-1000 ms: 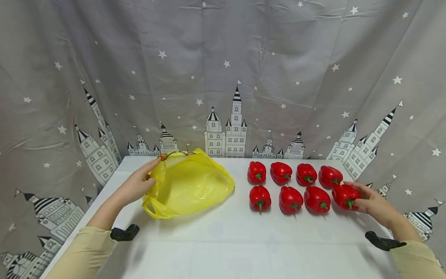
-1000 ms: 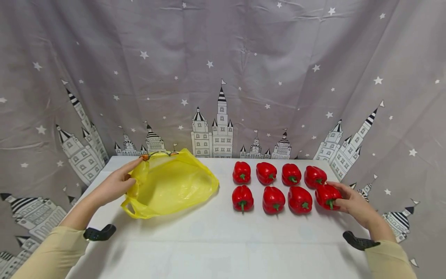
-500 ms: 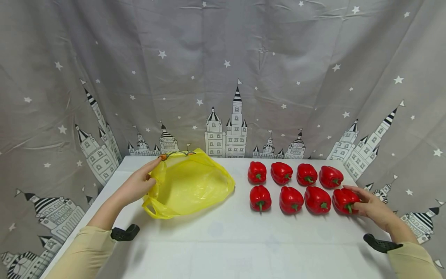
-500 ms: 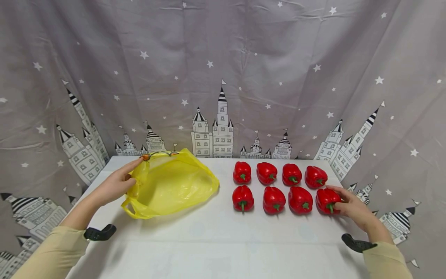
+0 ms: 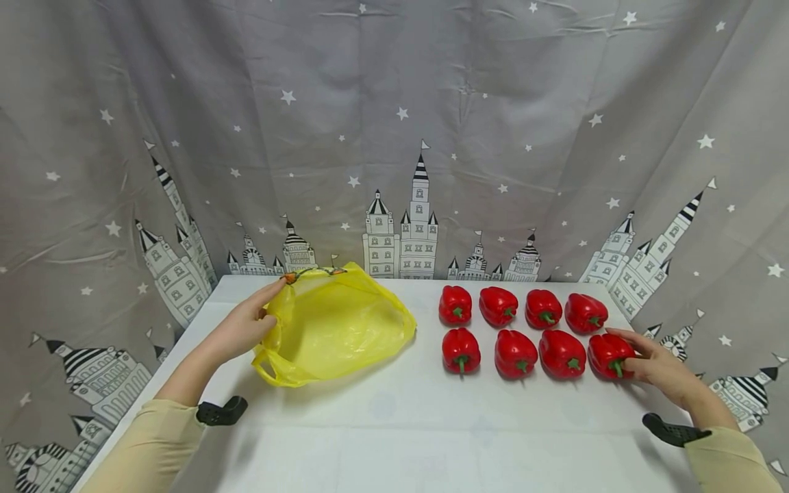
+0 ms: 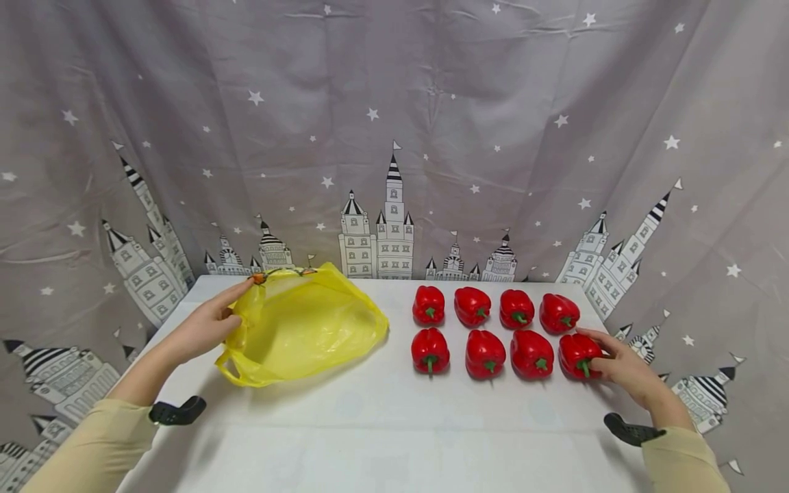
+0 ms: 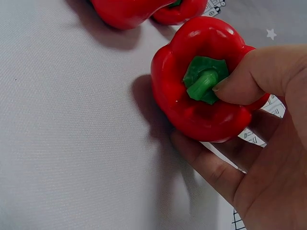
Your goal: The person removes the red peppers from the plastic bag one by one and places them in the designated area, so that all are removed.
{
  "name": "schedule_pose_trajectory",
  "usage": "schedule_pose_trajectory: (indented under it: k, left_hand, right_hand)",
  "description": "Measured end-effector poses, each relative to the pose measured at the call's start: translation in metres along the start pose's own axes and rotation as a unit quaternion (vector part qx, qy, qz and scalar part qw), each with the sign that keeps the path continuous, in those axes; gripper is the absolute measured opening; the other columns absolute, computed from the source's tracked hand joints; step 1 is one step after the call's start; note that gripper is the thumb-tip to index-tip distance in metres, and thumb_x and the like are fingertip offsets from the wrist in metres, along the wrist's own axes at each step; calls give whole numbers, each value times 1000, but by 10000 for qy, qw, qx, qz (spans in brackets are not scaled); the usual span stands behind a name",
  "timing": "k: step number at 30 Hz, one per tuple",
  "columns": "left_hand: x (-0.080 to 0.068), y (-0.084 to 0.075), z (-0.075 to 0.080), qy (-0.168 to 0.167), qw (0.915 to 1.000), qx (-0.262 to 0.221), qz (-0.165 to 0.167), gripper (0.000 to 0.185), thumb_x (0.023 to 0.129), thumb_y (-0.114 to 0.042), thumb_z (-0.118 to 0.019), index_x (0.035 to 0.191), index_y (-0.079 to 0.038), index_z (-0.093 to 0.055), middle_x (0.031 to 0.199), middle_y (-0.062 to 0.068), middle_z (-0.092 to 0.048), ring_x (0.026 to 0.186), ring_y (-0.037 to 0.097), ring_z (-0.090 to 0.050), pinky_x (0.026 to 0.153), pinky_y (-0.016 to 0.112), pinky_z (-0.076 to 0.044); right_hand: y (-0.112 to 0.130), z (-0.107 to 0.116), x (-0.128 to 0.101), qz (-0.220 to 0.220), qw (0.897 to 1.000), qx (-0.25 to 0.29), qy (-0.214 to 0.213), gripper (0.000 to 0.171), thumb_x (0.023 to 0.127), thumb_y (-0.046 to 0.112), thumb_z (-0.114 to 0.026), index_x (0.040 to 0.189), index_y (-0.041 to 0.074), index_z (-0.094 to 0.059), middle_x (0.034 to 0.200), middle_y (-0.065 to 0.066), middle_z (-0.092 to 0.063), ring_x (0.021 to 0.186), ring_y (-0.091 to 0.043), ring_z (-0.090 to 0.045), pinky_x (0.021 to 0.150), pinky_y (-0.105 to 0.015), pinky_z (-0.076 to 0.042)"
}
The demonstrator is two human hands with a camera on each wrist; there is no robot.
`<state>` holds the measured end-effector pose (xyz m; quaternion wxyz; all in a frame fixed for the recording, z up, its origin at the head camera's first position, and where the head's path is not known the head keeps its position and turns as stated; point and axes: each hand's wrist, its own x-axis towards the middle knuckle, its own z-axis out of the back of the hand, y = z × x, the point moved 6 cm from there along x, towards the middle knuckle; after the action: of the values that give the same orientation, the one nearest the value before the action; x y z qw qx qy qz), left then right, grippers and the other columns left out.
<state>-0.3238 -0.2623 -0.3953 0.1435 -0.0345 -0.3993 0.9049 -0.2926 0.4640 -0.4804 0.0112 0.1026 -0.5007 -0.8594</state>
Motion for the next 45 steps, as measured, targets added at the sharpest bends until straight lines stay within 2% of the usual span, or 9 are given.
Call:
schedule_pose_trajectory:
  k: [14, 20, 27, 30, 34, 36, 39, 42, 45]
  left_hand:
    - [-2, 1, 2, 9, 9999, 53, 97, 76, 95, 0, -44, 165, -11, -15, 170, 18, -12, 147, 53, -23, 110, 65, -35]
    - [-3, 4, 3, 38, 9997, 222, -22, 79, 94, 2, -46, 165, -13, -15, 170, 17, -11, 149, 49, -19, 112, 68, -29]
    - [-7, 10, 4, -47, 9995, 299, -113, 79, 95, 2, -45, 166, -19, -17, 170, 13, -12, 148, 49, -22, 110, 69, -32]
    - [-8, 12, 4, -43, 9995, 299, -95, 78, 96, 1, -44, 166, -23, -18, 171, 13, -9, 148, 51, -21, 110, 70, -31]
    - [-10, 12, 5, -67, 9989, 423, -213, 77, 98, 1, -43, 166, -23, -18, 171, 13, -7, 150, 50, -18, 110, 70, -30]
    - [-12, 11, 6, -117, 9981, 512, -317, 77, 98, 1, -44, 166, -22, -16, 171, 13, -8, 148, 48, -24, 110, 68, -34]
    - [-17, 10, 7, -170, 9975, 612, -321, 79, 100, -4, -47, 166, -23, -11, 171, 13, -10, 131, 45, -47, 95, 56, -52]
    - [-24, 12, 10, -267, 9940, 1056, -89, 77, 104, -22, -52, 166, -27, -6, 169, 16, -15, 111, 36, -61, 76, 43, -58]
    - [-32, 15, 15, -413, 9845, 1698, 175, 78, 105, -44, -50, 166, -28, -5, 167, 17, -20, 111, 36, -63, 72, 45, -57]
  right_hand:
    - [8, -2, 1, 201, 9993, -328, 43, 70, 98, 9, -61, 159, 3, -28, 154, -38, -26, 131, -55, -34, 86, -44, -53]
    - [11, -4, 1, 348, 9985, -427, 9, 71, 99, 8, -60, 159, 0, -24, 155, -39, -23, 134, -60, -30, 92, -53, -53]
    - [12, -4, 2, 436, 9972, -597, -59, 74, 100, 10, -61, 160, -1, -19, 152, -40, -27, 133, -63, -31, 92, -49, -55]
    - [12, -3, 2, 480, 9964, -696, -68, 75, 99, 9, -61, 160, -3, -18, 152, -40, -28, 132, -63, -33, 94, -56, -53]
    - [13, -2, -1, 441, 9963, -738, -58, 77, 98, 10, -62, 159, -5, -18, 153, -41, -26, 132, -63, -33, 96, -69, -47]
    - [13, -1, -2, 375, 9963, -770, -96, 77, 97, 11, -62, 159, -6, -18, 153, -41, -26, 132, -62, -33, 96, -71, -45]
    - [16, 2, -6, 401, 9944, -936, -281, 74, 97, 10, -60, 158, -6, -21, 152, -42, -29, 129, -62, -38, 93, -68, -49]
    - [19, 6, -10, 493, 9887, -1243, -684, 64, 100, 9, -55, 155, -8, -27, 149, -41, -35, 126, -59, -43, 88, -54, -56]
    - [23, 11, -14, 542, 9812, -1446, -1154, 57, 104, 13, -50, 153, -9, -30, 146, -40, -38, 126, -58, -42, 87, -56, -55]
